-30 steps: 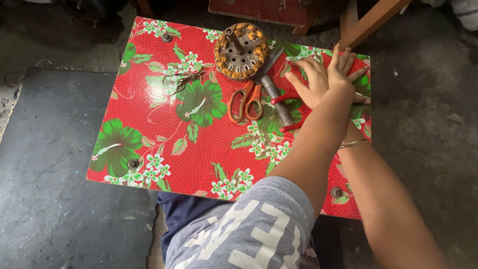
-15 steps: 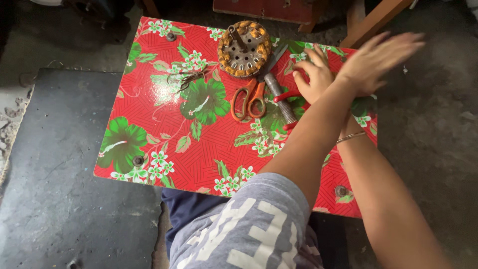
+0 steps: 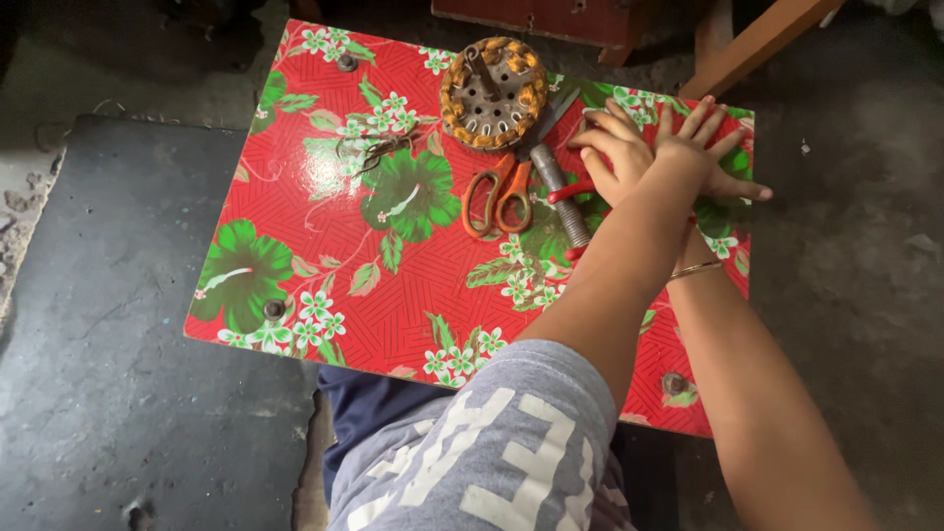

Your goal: The person strips copper wire from an appliance motor using pliers and scissors, then rolls the collected wire into a ball by hand.

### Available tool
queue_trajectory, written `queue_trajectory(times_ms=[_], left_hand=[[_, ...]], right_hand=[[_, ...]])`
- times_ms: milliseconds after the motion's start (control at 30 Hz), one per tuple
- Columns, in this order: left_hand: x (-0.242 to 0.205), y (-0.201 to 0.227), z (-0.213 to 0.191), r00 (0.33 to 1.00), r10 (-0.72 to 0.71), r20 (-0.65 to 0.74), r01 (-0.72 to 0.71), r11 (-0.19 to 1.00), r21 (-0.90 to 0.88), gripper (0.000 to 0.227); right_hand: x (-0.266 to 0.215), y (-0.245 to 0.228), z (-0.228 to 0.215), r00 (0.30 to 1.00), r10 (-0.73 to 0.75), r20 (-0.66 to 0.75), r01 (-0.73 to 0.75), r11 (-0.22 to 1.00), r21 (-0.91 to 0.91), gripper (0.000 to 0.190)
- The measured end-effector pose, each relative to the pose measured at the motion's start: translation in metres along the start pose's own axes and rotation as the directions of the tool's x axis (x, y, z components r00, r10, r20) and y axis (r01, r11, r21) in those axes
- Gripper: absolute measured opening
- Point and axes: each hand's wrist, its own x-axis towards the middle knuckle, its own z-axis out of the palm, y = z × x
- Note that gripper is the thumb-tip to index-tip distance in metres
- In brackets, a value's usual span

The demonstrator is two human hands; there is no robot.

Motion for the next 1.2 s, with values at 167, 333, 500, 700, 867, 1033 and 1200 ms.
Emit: queue_trajectory(times_ms=[167, 333, 500, 700, 867, 1033, 1200], left_hand=[[0.000, -0.004, -0.003, 0.997, 0.059, -0.050, -0.058, 0.998, 0.014, 0.132], [-0.036, 0.003, -0.025, 0.949, 0.097, -0.301, -0.056, 0.988, 0.142, 0.122], [-0.100, 0.004, -0.055, 0.708, 0.261, -0.657, -0.091, 0.955, 0.282, 0.092], [-0.186, -0.070, -0.043, 0.742, 0.350, -0.572, -0.203, 0.930, 0.306, 0.095], [-0.212, -0.186, -0.035, 0.404, -0.142, -0.904, -0.127, 0.970, -0.209, 0.109], [-0.155, -0.237, -0.001, 0.464, -0.485, -0.742, -0.190, 0.763, -0.617, 0.065], [-0.124, -0.226, 0.027, 0.108, -0.452, -0.886, -0.127, 0.877, -0.463, 0.031]], right_hand=[[-0.001, 0.006, 0.002, 0.999, 0.034, 0.016, -0.035, 0.999, 0.039, 0.020], [0.000, 0.010, 0.004, 0.999, 0.033, -0.012, -0.032, 0.999, 0.033, 0.018], [0.004, 0.016, 0.003, 0.999, -0.038, -0.017, 0.038, 0.999, -0.016, 0.018], [-0.006, 0.039, 0.011, 0.990, -0.137, -0.042, 0.133, 0.988, -0.077, 0.021], [-0.002, 0.022, -0.003, 0.980, -0.066, -0.185, 0.077, 0.996, 0.055, 0.019], [-0.012, -0.032, -0.038, 0.985, -0.101, -0.143, 0.113, 0.990, 0.081, 0.015], [-0.033, -0.077, -0.067, 0.949, 0.001, 0.315, 0.016, 0.998, -0.053, 0.029]])
